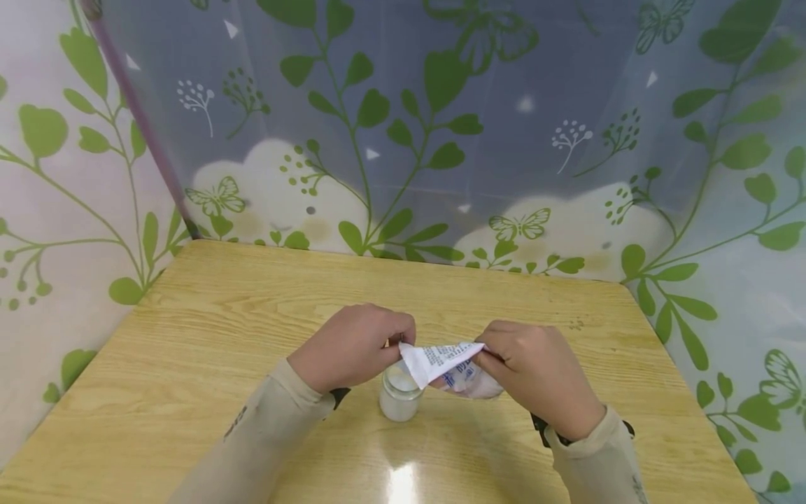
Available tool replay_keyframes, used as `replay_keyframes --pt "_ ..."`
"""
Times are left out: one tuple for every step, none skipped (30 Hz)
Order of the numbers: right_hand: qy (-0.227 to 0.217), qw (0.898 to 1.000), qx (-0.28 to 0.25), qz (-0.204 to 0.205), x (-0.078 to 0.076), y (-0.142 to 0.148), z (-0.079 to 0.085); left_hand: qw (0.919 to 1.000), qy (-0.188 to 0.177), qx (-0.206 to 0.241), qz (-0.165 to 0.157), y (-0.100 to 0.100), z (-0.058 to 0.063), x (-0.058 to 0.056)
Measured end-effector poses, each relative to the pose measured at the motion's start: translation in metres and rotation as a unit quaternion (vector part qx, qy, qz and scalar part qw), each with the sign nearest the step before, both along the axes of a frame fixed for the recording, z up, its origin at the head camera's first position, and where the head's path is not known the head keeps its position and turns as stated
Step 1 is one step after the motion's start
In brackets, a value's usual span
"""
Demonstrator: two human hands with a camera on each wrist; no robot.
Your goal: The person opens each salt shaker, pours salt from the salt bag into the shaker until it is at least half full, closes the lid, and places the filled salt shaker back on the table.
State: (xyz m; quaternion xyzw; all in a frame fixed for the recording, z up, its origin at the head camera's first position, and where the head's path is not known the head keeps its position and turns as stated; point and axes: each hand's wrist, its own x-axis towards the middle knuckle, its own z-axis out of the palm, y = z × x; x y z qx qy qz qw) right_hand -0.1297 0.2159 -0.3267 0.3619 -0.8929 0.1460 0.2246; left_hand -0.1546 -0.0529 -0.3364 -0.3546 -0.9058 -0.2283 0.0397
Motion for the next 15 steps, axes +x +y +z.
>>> replay_keyframes --pt "0.0 1.0 -0.001 0.0 -0.0001 0.0001 -0.0001 1.0 -0.001 0.0 0.001 0.0 0.0001 0.0001" --pt "0.0 1.0 -0.001 0.0 -0.0002 0.0001 -0.0001 1.0 -0.001 0.0 0.0 -0.0001 0.0 0.0001" --pt "0.001 1.0 -0.001 0.0 -0.0002 0.0001 -0.0002 1.0 -0.001 0.0 0.001 0.0 0.0004 0.0003" --pt "0.001 1.0 -0.001 0.0 -0.0003 0.0002 -0.0003 1.0 -0.001 0.0 0.001 0.0001 0.0004 0.0003" --pt "0.0 1.0 -0.001 0.0 -0.0004 0.0002 -0.0005 1.0 0.0 0.001 0.001 0.0001 0.0005 0.0004" --pt "-0.001 1.0 -0.001 -0.001 -0.0005 0.0002 -0.0008 1.0 0.0 0.001 0.001 0.0002 0.0005 0.0004" --pt "-0.001 1.0 -0.001 -0.001 -0.0004 0.0002 -0.0009 1.0 0.0 0.002 0.001 0.0003 0.0005 0.0005" --pt "-0.002 1.0 0.001 -0.002 -0.0005 0.0002 -0.0011 1.0 0.0 0.003 0.001 0.0005 0.0006 0.0006" --pt "-0.002 1.0 0.001 -0.003 -0.0006 0.0003 -0.0014 1.0 -0.001 0.003 0.001 0.0007 0.0009 0.0007" --pt "-0.002 1.0 0.002 -0.004 -0.0008 0.0003 -0.0017 1.0 -0.001 0.002 0.001 0.0007 0.0009 0.0008" --pt "-0.002 1.0 0.003 -0.004 -0.001 0.0003 -0.002 1.0 -0.002 0.002 0.002 0.0008 0.001 0.0008" --pt "-0.001 1.0 0.004 -0.004 -0.0011 0.0003 -0.0022 1.0 -0.002 0.001 0.002 0.0009 0.0011 0.0009" --pt "0.0 1.0 0.005 -0.004 -0.0013 0.0003 -0.0024 1.0 -0.002 0.0 0.002 0.0009 0.0011 0.001" --pt "0.002 1.0 0.006 -0.004 -0.0015 0.0003 -0.0028 1.0 -0.003 0.0 0.002 0.001 0.0011 0.0009" --pt "0.002 1.0 0.007 -0.003 -0.0016 0.0003 -0.0029 1.0 -0.003 -0.001 0.003 0.001 0.001 0.0009"
